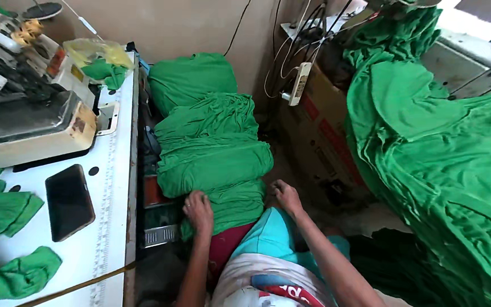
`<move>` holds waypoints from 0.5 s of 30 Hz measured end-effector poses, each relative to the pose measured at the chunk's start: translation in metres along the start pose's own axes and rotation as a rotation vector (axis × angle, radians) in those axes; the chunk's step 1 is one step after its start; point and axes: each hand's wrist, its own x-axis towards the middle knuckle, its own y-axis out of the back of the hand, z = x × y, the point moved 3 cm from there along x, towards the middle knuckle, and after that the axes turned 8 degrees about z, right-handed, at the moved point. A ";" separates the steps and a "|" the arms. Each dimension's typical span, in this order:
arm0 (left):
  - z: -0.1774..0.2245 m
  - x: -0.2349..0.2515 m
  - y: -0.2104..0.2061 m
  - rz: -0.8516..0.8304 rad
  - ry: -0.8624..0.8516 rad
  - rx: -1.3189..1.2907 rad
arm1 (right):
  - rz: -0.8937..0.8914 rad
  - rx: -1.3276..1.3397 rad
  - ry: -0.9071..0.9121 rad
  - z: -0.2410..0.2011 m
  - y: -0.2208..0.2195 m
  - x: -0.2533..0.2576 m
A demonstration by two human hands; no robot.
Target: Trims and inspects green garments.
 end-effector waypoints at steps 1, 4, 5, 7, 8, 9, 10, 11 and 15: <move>0.016 -0.001 -0.006 -0.120 -0.088 -0.043 | -0.049 -0.021 0.034 -0.004 -0.004 -0.002; 0.054 0.000 -0.041 -0.553 -0.253 -0.042 | -0.191 -0.165 0.126 -0.025 -0.022 -0.013; 0.060 0.001 -0.056 -0.638 -0.254 0.000 | -0.228 -0.241 0.141 -0.034 -0.026 -0.018; 0.062 0.003 -0.074 -0.687 -0.222 0.021 | -0.231 -0.291 0.170 -0.041 -0.037 -0.022; 0.064 0.007 -0.075 -0.680 -0.191 -0.015 | -0.197 -0.270 0.180 -0.040 -0.040 -0.021; 0.067 0.010 -0.072 -0.654 -0.162 -0.073 | -0.149 -0.227 0.188 -0.040 -0.039 -0.021; 0.070 0.012 -0.067 -0.628 -0.151 -0.127 | -0.098 -0.168 0.199 -0.040 -0.036 -0.022; 0.073 0.014 -0.063 -0.617 -0.164 -0.157 | -0.061 -0.106 0.214 -0.042 -0.032 -0.024; 0.078 0.018 -0.048 -0.550 -0.246 -0.139 | -0.045 -0.011 0.344 -0.056 -0.024 -0.030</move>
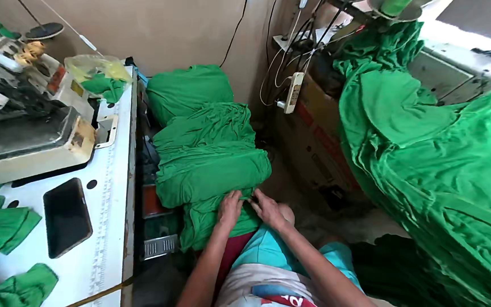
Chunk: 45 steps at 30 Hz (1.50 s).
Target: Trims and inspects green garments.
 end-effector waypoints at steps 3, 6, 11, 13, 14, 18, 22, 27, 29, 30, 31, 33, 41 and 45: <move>-0.002 -0.003 0.018 0.212 0.045 -0.036 | -0.061 -0.204 -0.092 -0.008 0.009 0.001; -0.028 -0.005 0.027 0.382 0.118 -0.075 | 0.021 -0.330 -0.229 0.016 0.010 0.004; -0.068 -0.002 0.014 0.272 0.270 0.056 | 0.050 -0.211 -0.106 0.035 0.019 -0.009; -0.076 0.000 0.006 0.152 0.291 0.142 | -0.110 -0.174 0.035 0.031 0.014 -0.023; -0.077 0.001 0.004 0.118 0.289 0.182 | -0.231 -0.171 0.072 0.029 0.011 -0.028; -0.068 -0.002 0.011 0.079 0.288 0.302 | -0.257 -0.017 0.019 0.031 0.008 -0.041; -0.049 -0.015 0.008 0.250 0.235 0.190 | 0.006 0.006 -0.098 0.029 0.010 -0.029; -0.032 -0.017 -0.021 0.156 0.101 -0.289 | -0.094 0.072 -0.295 0.011 -0.017 -0.010; -0.037 -0.013 -0.031 0.003 0.166 -0.293 | -0.252 -0.027 -0.376 0.007 -0.026 -0.005; -0.040 -0.012 -0.034 -0.053 0.195 -0.264 | -0.275 -0.028 -0.393 0.008 -0.028 -0.002; -0.041 -0.010 -0.034 -0.071 0.203 -0.245 | -0.254 0.033 -0.399 0.010 -0.028 0.001; -0.038 -0.007 -0.032 -0.070 0.174 -0.212 | -0.151 0.276 -0.396 0.021 -0.027 0.008; -0.015 0.007 -0.038 -0.166 0.183 0.036 | -0.044 0.766 -0.516 0.049 -0.031 0.025; -0.038 0.003 -0.034 -0.093 0.234 -0.189 | -0.115 0.624 -0.412 0.046 -0.026 0.017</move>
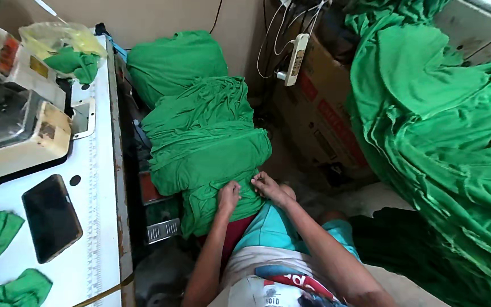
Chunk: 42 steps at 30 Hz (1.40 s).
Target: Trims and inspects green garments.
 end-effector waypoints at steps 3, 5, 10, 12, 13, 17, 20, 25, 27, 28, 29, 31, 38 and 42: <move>-0.008 -0.003 0.002 0.039 -0.027 -0.072 | 0.029 -0.003 0.032 -0.001 -0.002 -0.004; -0.007 -0.003 -0.001 0.056 -0.075 -0.008 | 0.101 0.084 0.051 0.000 -0.001 -0.006; 0.019 0.000 -0.014 -0.047 -0.091 0.317 | 0.111 0.230 0.019 0.000 0.004 -0.007; 0.014 0.003 -0.011 -0.020 -0.081 0.254 | 0.066 0.139 0.010 -0.001 0.002 -0.006; 0.008 0.005 -0.009 -0.003 -0.084 0.180 | 0.046 0.082 0.012 -0.002 0.001 -0.006; -0.012 0.003 0.000 0.055 -0.105 -0.094 | -0.033 -0.097 0.040 -0.002 -0.005 -0.006; -0.013 0.000 -0.002 0.102 -0.137 -0.117 | -0.114 -0.173 0.049 -0.001 -0.009 -0.005; -0.014 -0.003 -0.006 0.161 -0.184 -0.123 | -0.178 -0.232 0.052 -0.003 -0.012 -0.007; -0.015 -0.004 -0.006 0.166 -0.198 -0.139 | -0.169 -0.236 0.056 -0.001 -0.013 -0.007; -0.015 -0.004 -0.006 0.166 -0.203 -0.144 | -0.163 -0.236 0.058 -0.001 -0.014 -0.007; -0.015 -0.004 -0.006 0.166 -0.206 -0.147 | -0.154 -0.232 0.061 0.000 -0.014 -0.006; -0.016 -0.004 -0.006 0.171 -0.208 -0.154 | -0.134 -0.215 0.070 0.001 -0.015 -0.005; -0.021 -0.005 -0.006 0.223 -0.225 -0.277 | -0.125 -0.199 0.063 -0.004 -0.017 -0.004; -0.021 -0.006 -0.006 0.229 -0.223 -0.272 | -0.131 -0.214 0.050 -0.006 -0.018 -0.004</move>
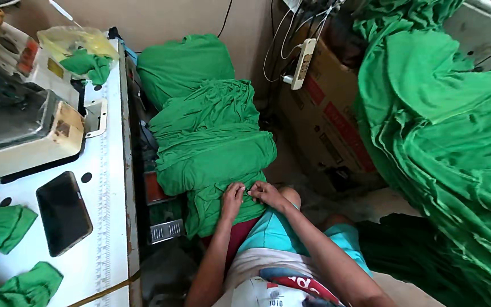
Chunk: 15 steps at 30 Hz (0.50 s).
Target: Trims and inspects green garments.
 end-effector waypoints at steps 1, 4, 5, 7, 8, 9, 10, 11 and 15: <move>0.000 0.000 0.000 0.008 0.009 -0.004 | -0.009 0.002 -0.003 -0.001 0.000 -0.001; 0.000 0.000 0.001 0.030 0.023 -0.016 | 0.001 0.019 -0.004 -0.005 0.002 -0.004; 0.000 0.000 0.001 0.029 0.024 -0.016 | 0.014 0.021 -0.005 -0.004 0.002 -0.004; 0.000 0.000 0.000 0.027 0.017 -0.019 | 0.034 0.007 -0.020 -0.002 0.002 -0.002; 0.000 -0.001 0.000 0.027 0.011 -0.022 | 0.031 -0.004 -0.025 -0.001 0.001 -0.001; -0.001 -0.001 0.000 0.032 0.002 -0.027 | 0.021 -0.016 -0.026 -0.002 0.000 0.000; -0.002 -0.001 -0.001 0.036 -0.006 -0.033 | 0.010 -0.028 -0.026 -0.003 -0.002 0.000; -0.002 -0.001 -0.001 0.036 -0.013 -0.037 | 0.003 -0.040 -0.022 -0.004 -0.003 0.001; -0.001 -0.003 0.002 0.107 0.011 -0.102 | 0.024 -0.042 0.009 -0.007 -0.001 -0.001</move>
